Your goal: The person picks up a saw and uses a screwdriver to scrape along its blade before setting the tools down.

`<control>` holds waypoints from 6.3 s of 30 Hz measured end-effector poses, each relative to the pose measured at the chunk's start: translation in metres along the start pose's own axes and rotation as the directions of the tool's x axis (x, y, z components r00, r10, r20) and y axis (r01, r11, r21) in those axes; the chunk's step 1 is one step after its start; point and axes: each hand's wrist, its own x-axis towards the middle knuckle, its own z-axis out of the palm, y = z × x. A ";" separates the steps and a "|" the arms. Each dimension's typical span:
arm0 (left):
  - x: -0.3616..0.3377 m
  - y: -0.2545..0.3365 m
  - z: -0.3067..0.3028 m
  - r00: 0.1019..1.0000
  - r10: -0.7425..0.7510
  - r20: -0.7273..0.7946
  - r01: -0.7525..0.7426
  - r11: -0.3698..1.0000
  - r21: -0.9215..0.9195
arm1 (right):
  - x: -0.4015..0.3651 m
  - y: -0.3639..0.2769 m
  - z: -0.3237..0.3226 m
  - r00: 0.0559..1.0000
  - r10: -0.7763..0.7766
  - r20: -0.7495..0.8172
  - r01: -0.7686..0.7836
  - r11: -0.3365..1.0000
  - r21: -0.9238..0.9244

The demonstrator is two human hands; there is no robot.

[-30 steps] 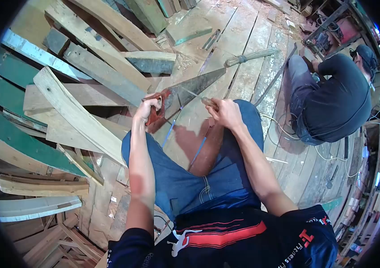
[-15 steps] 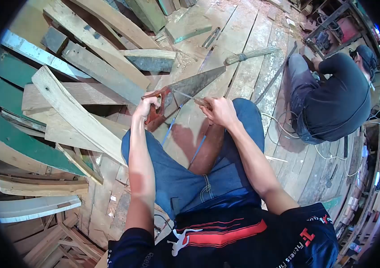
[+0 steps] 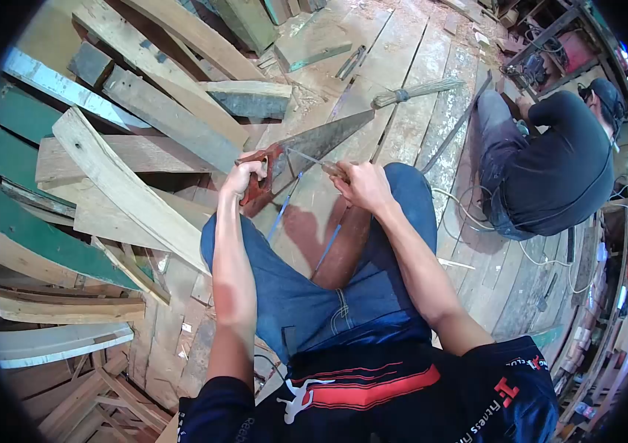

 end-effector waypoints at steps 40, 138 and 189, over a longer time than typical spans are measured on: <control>-0.008 0.007 0.008 0.998 -0.005 -0.070 -0.003 0.994 -0.110 | 0.009 0.013 0.001 0.997 0.042 0.060 -0.054 0.978 0.202; -0.033 0.036 0.036 0.946 0.324 -0.016 -0.321 0.942 0.098 | -0.008 0.050 0.004 0.900 0.314 -0.303 -0.170 0.892 0.418; -0.048 0.056 0.031 0.830 0.546 -0.114 -0.553 0.832 -0.042 | -0.002 0.046 0.002 0.851 0.502 -0.154 -0.389 0.800 0.457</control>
